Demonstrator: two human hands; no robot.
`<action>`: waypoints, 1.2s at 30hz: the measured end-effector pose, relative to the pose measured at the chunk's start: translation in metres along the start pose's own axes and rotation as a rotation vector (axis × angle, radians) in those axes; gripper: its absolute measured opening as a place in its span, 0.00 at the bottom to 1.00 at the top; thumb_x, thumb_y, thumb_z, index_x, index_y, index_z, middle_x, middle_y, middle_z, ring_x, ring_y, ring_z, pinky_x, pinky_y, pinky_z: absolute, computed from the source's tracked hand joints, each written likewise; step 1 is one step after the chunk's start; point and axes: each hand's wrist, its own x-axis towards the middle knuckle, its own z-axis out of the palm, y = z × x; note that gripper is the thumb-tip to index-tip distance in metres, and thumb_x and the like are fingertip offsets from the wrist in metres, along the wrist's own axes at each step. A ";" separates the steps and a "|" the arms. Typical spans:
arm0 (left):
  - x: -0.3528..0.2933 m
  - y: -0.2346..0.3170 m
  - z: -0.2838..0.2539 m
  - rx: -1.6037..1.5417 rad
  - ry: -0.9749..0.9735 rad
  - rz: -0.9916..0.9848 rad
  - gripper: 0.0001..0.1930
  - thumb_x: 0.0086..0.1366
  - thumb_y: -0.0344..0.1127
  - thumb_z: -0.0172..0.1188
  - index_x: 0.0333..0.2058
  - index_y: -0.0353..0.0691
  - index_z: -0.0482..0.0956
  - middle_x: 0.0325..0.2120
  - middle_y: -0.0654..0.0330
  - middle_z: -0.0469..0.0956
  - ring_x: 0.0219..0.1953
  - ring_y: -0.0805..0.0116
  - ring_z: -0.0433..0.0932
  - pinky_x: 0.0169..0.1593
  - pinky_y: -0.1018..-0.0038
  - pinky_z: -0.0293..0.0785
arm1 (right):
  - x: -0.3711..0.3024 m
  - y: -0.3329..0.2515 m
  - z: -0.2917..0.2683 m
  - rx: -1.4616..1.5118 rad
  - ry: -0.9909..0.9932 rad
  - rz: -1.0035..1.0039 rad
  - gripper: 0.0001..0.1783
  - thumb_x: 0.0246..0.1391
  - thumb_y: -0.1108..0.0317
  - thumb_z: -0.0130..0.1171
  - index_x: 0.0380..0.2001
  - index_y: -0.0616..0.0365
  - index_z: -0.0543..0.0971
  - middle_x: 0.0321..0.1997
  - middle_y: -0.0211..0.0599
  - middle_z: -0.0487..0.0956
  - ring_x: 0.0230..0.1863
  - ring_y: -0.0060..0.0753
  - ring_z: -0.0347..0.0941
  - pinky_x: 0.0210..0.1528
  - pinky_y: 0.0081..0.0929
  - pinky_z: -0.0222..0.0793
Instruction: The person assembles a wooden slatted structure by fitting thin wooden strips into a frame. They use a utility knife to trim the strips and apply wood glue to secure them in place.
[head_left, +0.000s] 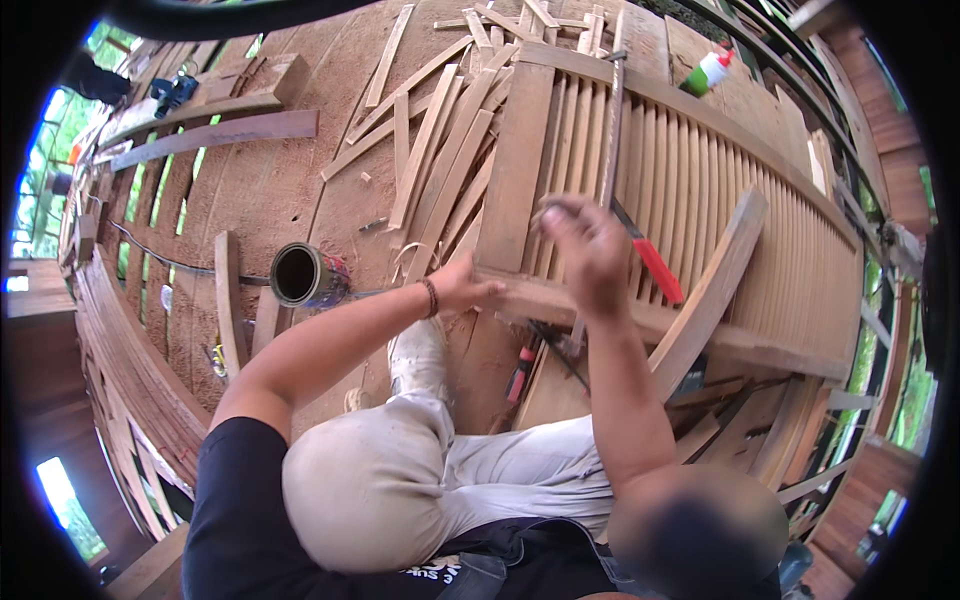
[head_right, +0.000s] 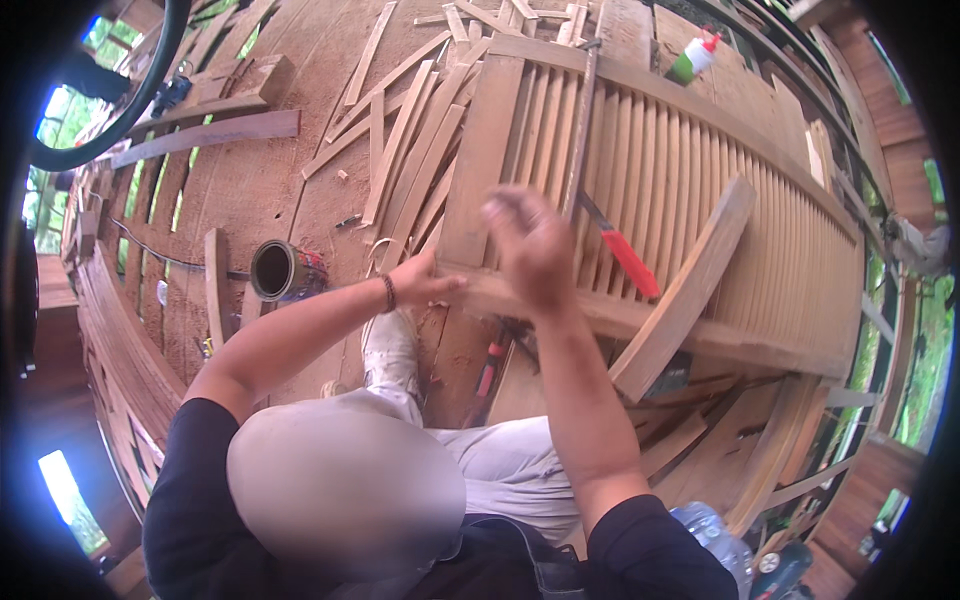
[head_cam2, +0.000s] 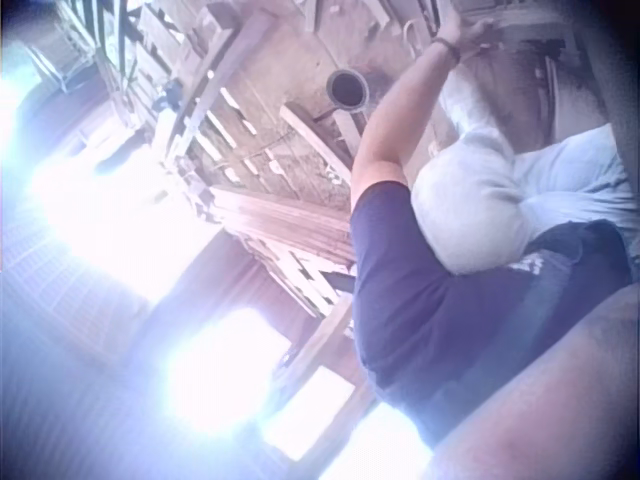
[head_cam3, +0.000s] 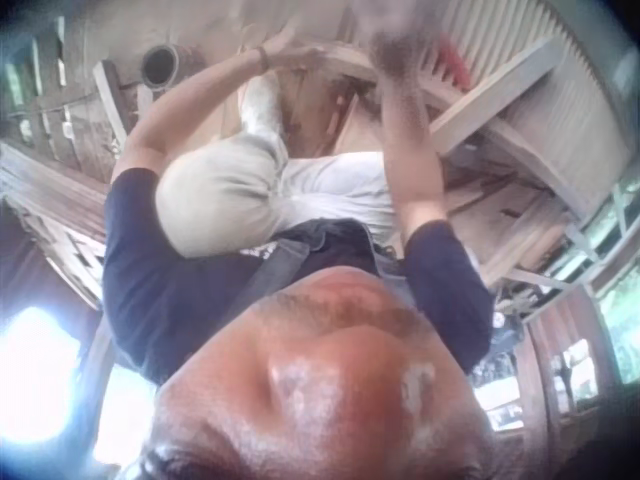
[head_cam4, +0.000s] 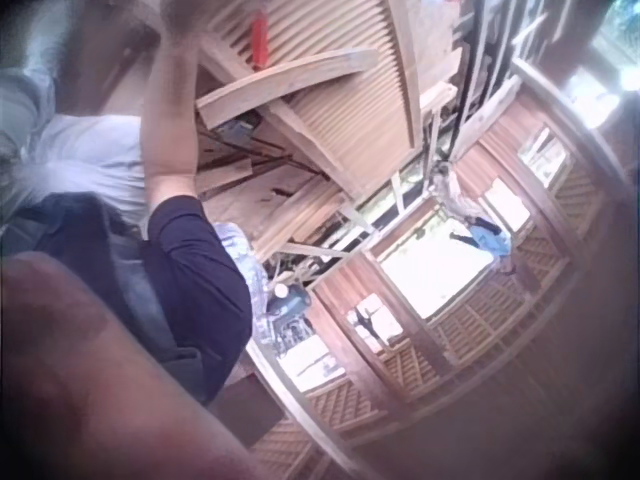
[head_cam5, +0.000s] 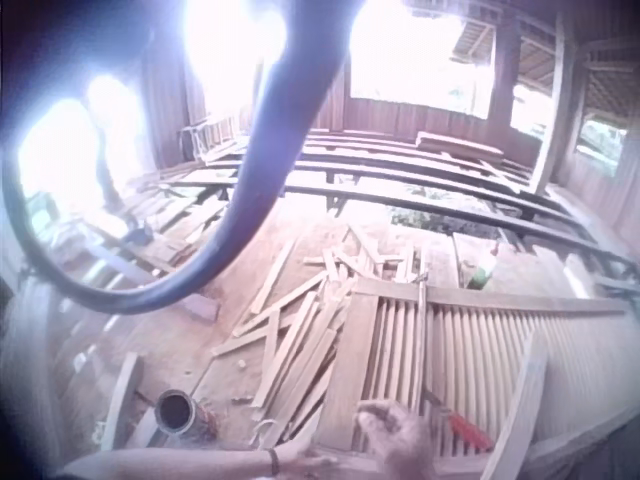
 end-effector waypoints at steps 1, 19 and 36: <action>0.005 -0.006 -0.004 -0.052 -0.033 -0.042 0.43 0.63 0.51 0.72 0.64 0.29 0.60 0.50 0.43 0.81 0.52 0.55 0.82 0.53 0.61 0.82 | -0.032 -0.022 0.006 0.032 -0.133 -0.019 0.10 0.65 0.70 0.59 0.45 0.64 0.83 0.38 0.37 0.85 0.40 0.28 0.81 0.46 0.25 0.77; -0.021 0.028 0.013 0.158 0.115 -0.036 0.31 0.71 0.53 0.65 0.55 0.28 0.69 0.43 0.49 0.84 0.41 0.68 0.86 0.39 0.73 0.83 | -0.154 -0.142 -0.020 0.247 -0.458 -0.983 0.08 0.62 0.77 0.58 0.42 0.64 0.83 0.35 0.40 0.83 0.32 0.31 0.80 0.35 0.23 0.75; -0.008 0.011 0.003 0.064 0.043 -0.127 0.33 0.72 0.44 0.64 0.64 0.30 0.61 0.53 0.49 0.80 0.48 0.64 0.83 0.43 0.66 0.87 | -0.026 0.048 -0.046 -0.923 0.228 -0.379 0.06 0.57 0.68 0.63 0.37 0.56 0.84 0.42 0.41 0.82 0.53 0.46 0.77 0.64 0.48 0.67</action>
